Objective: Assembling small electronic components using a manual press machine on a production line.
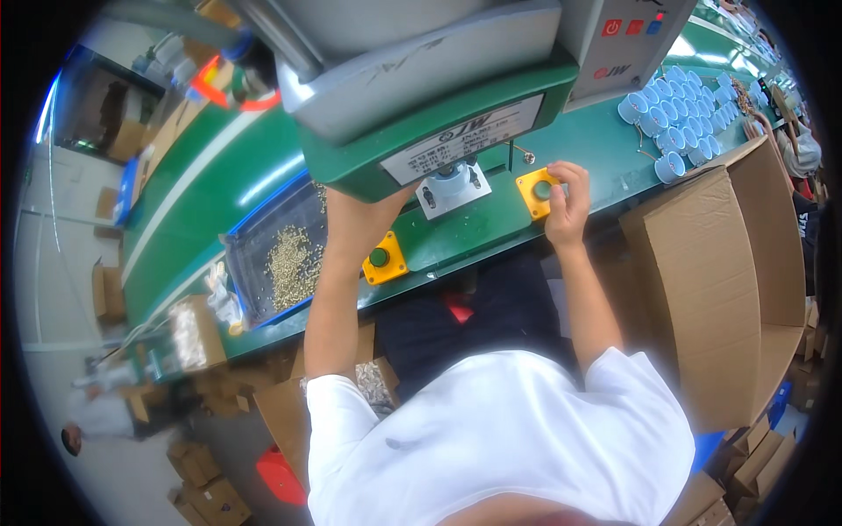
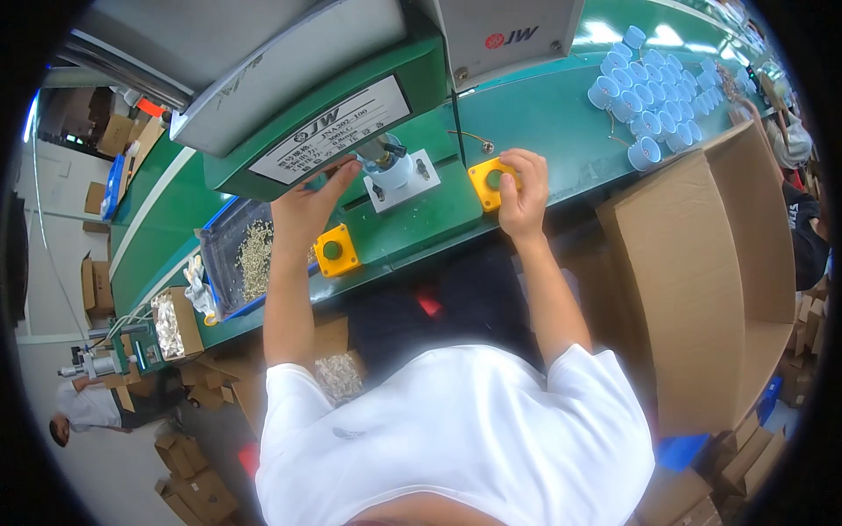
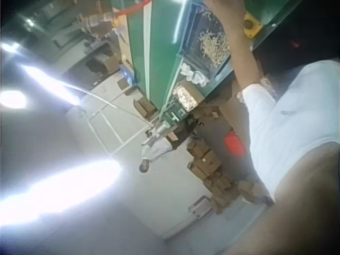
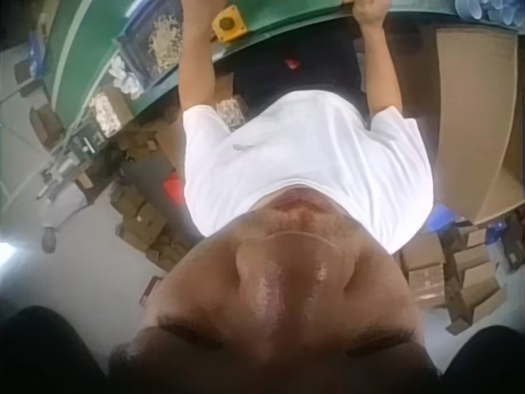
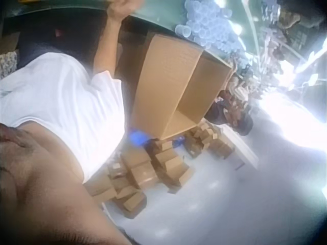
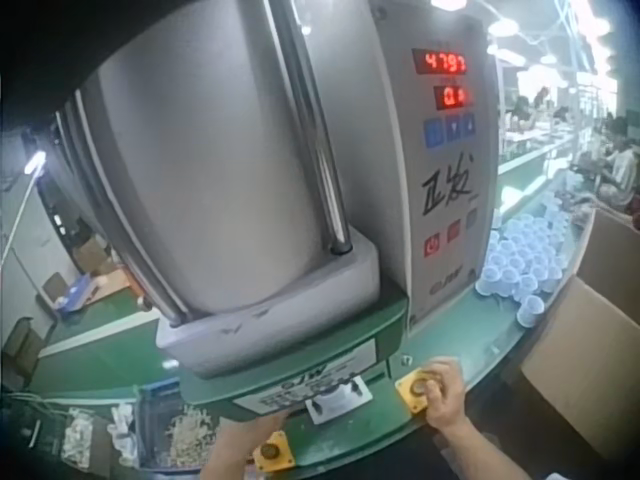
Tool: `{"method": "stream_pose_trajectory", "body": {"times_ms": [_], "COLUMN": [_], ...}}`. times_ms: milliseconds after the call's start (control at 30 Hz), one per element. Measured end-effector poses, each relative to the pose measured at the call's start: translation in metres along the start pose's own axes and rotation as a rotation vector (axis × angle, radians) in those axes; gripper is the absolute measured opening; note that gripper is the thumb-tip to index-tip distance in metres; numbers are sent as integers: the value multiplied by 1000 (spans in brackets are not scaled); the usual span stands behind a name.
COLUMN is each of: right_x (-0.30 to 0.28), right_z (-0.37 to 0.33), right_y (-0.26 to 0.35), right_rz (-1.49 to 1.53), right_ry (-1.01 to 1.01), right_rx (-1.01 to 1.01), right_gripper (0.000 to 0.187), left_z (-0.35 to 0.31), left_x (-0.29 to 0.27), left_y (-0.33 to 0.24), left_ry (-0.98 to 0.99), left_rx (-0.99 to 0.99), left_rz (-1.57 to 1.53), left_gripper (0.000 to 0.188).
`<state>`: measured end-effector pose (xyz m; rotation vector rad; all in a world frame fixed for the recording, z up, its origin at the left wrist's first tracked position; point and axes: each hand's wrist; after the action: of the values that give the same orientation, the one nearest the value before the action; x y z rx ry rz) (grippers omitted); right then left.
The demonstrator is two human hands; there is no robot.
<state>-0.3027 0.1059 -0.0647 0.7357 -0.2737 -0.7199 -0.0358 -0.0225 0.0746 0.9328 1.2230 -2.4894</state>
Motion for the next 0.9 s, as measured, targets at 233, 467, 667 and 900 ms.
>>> {"method": "stream_pose_trajectory", "body": {"times_ms": [233,467,667,900], "right_x": [1,1,-1,-4], "right_z": [1,1,0,-1], "right_y": [-1,-2,-2,2], "right_rz": [44,26,11,-23], "right_ry": [-27,-17,-2,39], "right_rx": [11,13,10,18], "right_gripper": [20,20,20,21], "left_z": [31,46,51,46], "left_x": [-7,2,7,10], "left_y": [27,10,-1,10], "left_ry": [114,275,366,341], "left_rx": [224,198,219,204], "left_rz": [288,153,319,271], "left_gripper": [23,19,20,22]}}
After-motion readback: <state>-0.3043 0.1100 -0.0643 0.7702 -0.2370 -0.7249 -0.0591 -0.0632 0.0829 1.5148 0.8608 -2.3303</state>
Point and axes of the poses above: each hand's wrist, its own z-axis towards the middle knuckle, its own x-axis out of the palm, y = z × x, and after that the axes turned 15 degrees about z, right-handed
